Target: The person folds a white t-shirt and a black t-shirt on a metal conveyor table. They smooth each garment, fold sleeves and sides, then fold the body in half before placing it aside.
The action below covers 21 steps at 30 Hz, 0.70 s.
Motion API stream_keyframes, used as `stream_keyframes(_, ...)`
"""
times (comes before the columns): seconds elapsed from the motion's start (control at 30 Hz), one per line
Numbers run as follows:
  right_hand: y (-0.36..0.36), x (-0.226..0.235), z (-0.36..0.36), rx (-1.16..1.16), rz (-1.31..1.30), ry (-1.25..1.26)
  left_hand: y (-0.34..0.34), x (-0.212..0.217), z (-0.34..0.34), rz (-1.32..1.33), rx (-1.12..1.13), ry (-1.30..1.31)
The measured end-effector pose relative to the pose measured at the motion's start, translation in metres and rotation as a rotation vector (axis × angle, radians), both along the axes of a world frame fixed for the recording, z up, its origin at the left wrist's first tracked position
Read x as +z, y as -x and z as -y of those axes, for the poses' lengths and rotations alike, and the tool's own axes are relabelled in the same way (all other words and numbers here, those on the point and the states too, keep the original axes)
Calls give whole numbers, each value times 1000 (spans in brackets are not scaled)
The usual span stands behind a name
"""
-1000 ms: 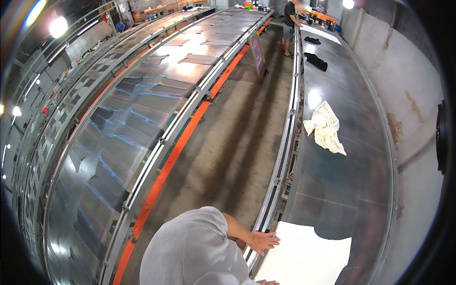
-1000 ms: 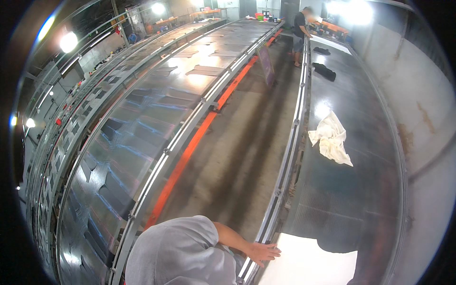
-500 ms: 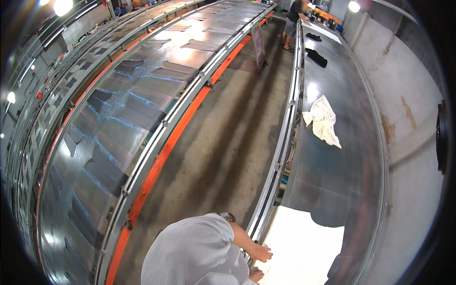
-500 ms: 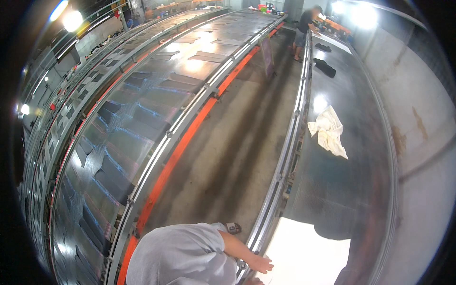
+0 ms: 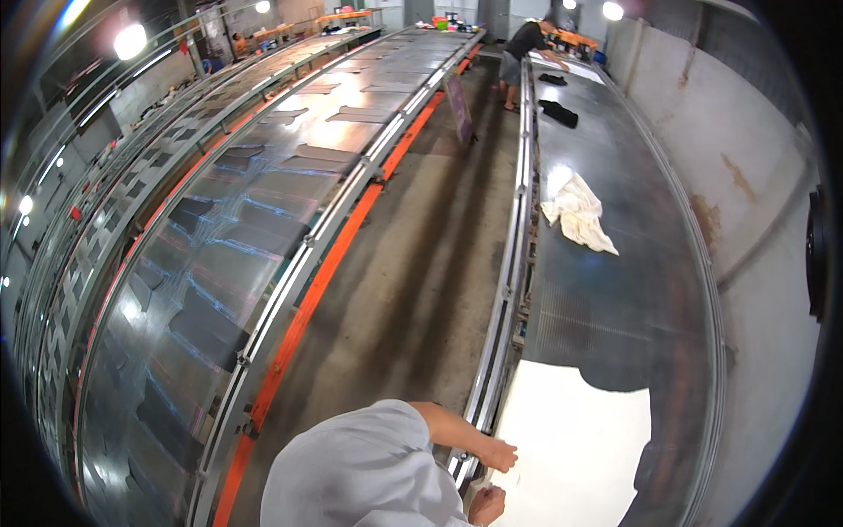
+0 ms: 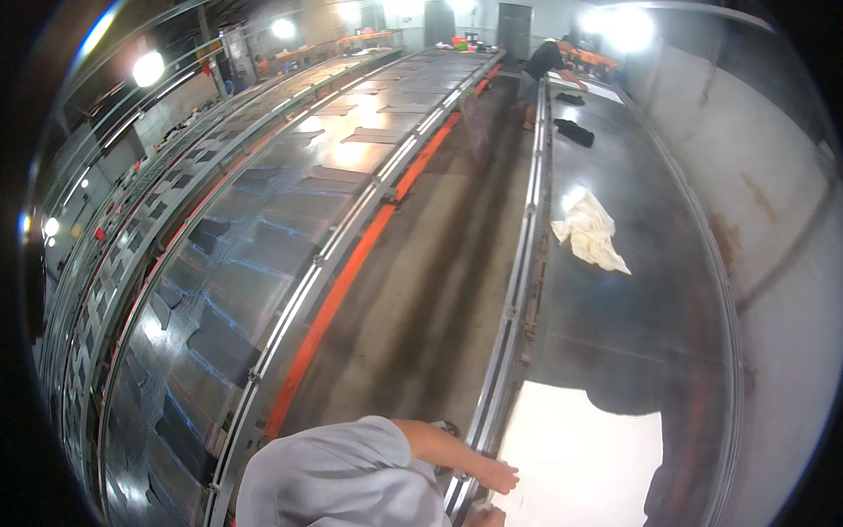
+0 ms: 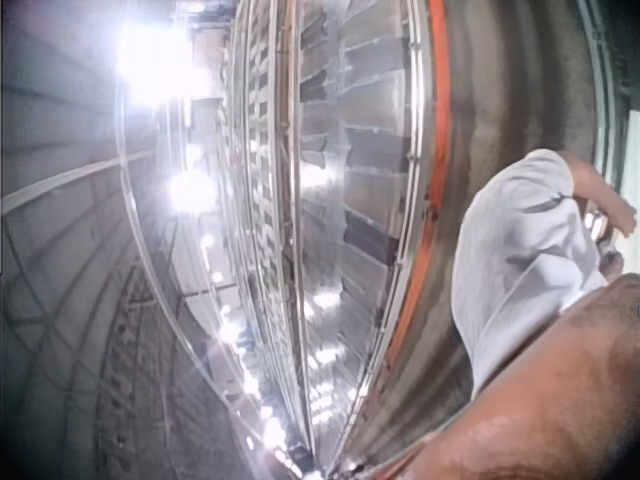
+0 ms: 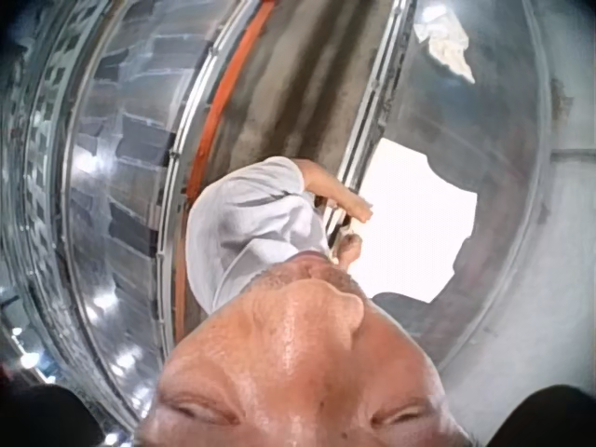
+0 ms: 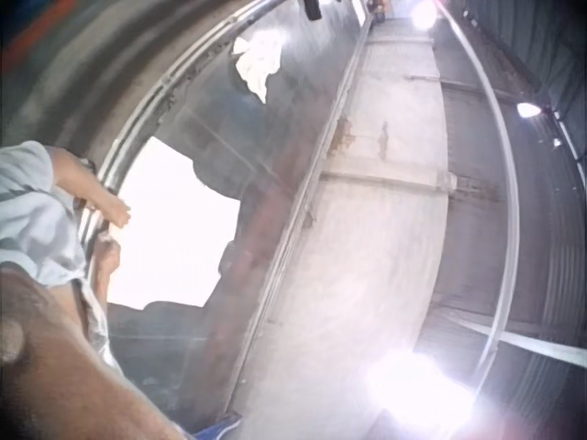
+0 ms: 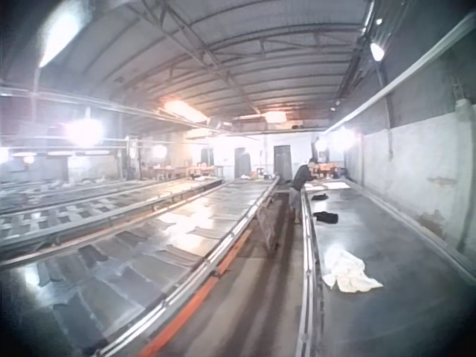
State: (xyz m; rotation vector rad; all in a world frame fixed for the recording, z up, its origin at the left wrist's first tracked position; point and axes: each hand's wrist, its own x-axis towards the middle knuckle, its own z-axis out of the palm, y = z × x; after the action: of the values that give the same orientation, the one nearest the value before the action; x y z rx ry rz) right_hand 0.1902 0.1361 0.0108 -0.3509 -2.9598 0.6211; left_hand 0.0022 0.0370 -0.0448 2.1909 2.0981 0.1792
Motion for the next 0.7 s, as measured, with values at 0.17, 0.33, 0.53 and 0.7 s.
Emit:
stream_keyframes(0.17,17,-4,-1,255,311,17,-2,0,34,161,209,-14)
stream_keyframes(0.33,30,19,-15,142,298,299,8,55,26,129,163,87)
stream_keyframes(0.53,20,1,-128,-283,-176,92,15,80,30,200,149,-7)
stream_keyframes(0.7,42,-17,-203,-341,-188,-227,2,79,45,160,201,83)
